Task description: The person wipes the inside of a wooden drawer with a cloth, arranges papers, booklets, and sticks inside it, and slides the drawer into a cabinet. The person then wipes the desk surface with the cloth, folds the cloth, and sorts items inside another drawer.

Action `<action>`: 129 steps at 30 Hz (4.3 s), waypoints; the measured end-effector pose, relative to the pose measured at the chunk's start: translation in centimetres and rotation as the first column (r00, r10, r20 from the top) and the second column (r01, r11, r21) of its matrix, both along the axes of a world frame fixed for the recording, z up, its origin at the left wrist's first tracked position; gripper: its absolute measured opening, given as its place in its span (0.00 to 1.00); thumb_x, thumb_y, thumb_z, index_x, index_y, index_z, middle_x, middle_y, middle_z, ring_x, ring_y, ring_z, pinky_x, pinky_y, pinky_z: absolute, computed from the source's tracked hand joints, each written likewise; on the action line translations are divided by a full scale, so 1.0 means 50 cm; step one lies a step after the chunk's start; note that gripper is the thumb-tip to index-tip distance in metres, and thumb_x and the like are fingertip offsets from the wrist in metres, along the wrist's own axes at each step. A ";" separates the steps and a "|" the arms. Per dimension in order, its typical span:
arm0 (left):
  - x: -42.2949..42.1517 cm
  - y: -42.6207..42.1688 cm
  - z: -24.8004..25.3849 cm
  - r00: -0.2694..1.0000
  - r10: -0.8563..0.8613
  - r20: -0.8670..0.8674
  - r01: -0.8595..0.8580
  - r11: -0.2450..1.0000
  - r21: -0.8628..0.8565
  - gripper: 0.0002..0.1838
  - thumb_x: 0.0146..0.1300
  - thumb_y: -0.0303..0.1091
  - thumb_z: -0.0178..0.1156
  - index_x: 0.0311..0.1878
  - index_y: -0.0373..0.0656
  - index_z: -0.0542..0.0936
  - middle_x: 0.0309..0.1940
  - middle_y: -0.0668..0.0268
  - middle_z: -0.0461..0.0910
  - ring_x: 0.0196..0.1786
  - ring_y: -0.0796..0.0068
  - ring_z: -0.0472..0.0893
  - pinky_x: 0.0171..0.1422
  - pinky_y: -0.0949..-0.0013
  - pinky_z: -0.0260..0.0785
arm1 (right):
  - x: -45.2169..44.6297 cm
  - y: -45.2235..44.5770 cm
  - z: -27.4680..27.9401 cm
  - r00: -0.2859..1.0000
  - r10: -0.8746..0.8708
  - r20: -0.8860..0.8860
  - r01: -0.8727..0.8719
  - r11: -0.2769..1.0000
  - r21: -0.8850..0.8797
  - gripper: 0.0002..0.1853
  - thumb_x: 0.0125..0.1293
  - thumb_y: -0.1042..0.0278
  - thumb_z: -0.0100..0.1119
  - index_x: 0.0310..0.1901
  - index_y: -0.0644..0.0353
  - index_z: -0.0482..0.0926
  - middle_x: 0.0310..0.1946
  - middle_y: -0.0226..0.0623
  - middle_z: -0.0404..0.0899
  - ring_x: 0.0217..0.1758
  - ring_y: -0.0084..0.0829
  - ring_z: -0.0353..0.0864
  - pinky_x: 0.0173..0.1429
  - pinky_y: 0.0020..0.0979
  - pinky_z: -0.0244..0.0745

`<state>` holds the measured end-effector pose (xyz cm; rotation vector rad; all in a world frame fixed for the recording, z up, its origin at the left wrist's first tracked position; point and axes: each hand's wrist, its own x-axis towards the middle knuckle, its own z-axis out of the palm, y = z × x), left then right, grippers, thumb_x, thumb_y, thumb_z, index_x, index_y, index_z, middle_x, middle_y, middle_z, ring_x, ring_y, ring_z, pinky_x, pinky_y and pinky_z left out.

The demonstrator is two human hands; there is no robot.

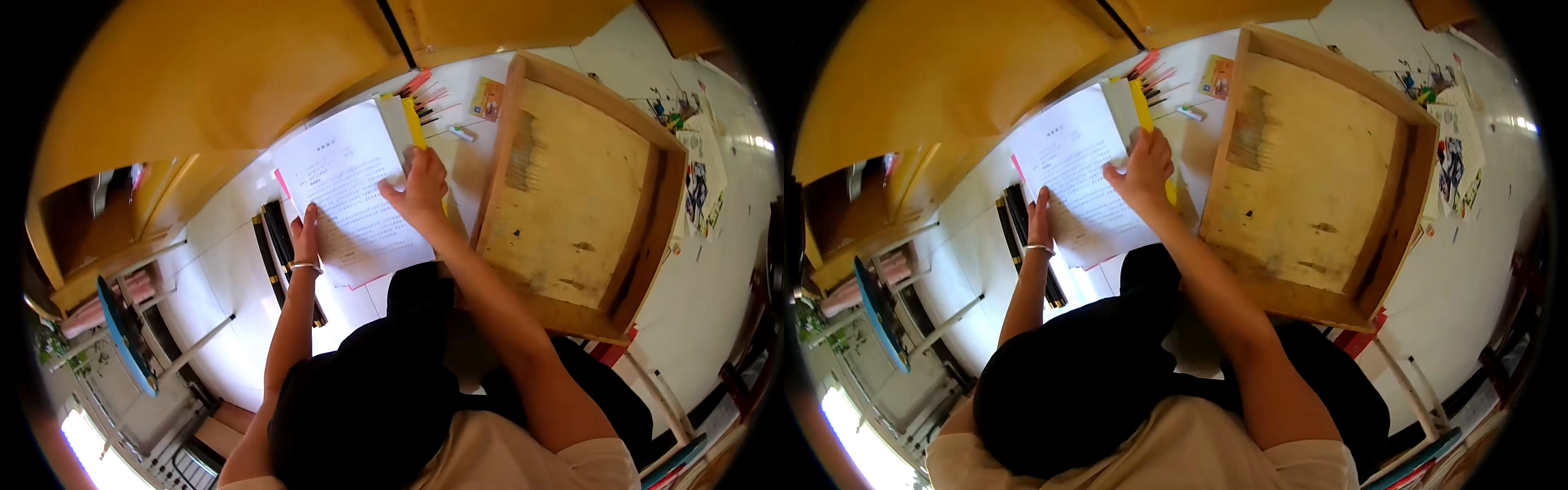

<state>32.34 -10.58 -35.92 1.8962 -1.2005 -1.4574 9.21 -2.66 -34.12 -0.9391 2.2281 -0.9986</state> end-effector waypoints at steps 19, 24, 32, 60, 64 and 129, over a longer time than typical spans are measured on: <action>0.027 -0.001 0.019 0.932 0.079 -0.353 0.067 0.921 0.384 0.40 0.59 0.64 0.52 0.65 0.44 0.63 0.61 0.62 0.68 0.62 0.65 0.68 0.68 0.66 0.56 | 0.065 0.013 0.101 0.992 0.118 0.042 -0.120 0.992 0.040 0.47 0.44 0.61 0.69 0.64 0.61 0.52 0.57 0.47 0.58 0.62 0.57 0.53 0.53 0.62 0.59; 0.036 0.003 0.000 0.925 0.128 -0.356 0.011 0.931 0.364 0.39 0.59 0.64 0.51 0.64 0.45 0.64 0.60 0.64 0.70 0.61 0.65 0.68 0.67 0.66 0.57 | 0.058 0.014 0.103 0.981 0.134 0.142 -0.133 0.991 -0.018 0.41 0.44 0.64 0.68 0.60 0.59 0.56 0.50 0.46 0.63 0.52 0.52 0.64 0.52 0.52 0.64; 0.038 0.009 0.010 0.915 0.165 -0.367 -0.012 0.922 0.387 0.38 0.61 0.63 0.50 0.63 0.43 0.65 0.60 0.62 0.70 0.61 0.65 0.69 0.67 0.66 0.57 | 0.054 0.013 0.087 0.978 0.169 0.124 -0.132 0.955 -0.264 0.37 0.41 0.61 0.70 0.56 0.57 0.66 0.43 0.49 0.65 0.46 0.48 0.66 0.50 0.41 0.64; -0.008 0.023 0.052 0.976 0.129 -0.177 -0.153 0.980 -0.125 0.22 0.64 0.43 0.56 0.56 0.38 0.70 0.49 0.67 0.73 0.51 0.78 0.69 0.57 0.72 0.60 | 0.084 0.009 0.007 0.985 0.149 -0.091 -0.170 0.934 -0.314 0.41 0.45 0.72 0.60 0.62 0.74 0.55 0.59 0.59 0.60 0.58 0.54 0.64 0.60 0.44 0.63; 0.003 0.019 0.065 0.945 0.149 -0.291 -0.175 0.983 -0.064 0.20 0.65 0.40 0.52 0.54 0.38 0.71 0.47 0.64 0.75 0.51 0.73 0.71 0.58 0.70 0.60 | 0.106 0.011 0.029 0.979 0.166 -0.121 -0.195 0.937 -0.289 0.40 0.46 0.73 0.59 0.64 0.65 0.56 0.59 0.59 0.59 0.59 0.56 0.63 0.58 0.48 0.64; -0.002 -0.027 0.289 0.893 -0.415 -0.175 0.301 0.839 -0.454 0.25 0.52 0.30 0.67 0.53 0.35 0.72 0.43 0.61 0.78 0.43 0.72 0.77 0.51 0.69 0.70 | -0.079 0.049 0.186 0.714 0.581 0.392 -0.390 0.794 -0.466 0.39 0.43 0.58 0.70 0.58 0.64 0.67 0.49 0.50 0.76 0.54 0.44 0.75 0.58 0.36 0.69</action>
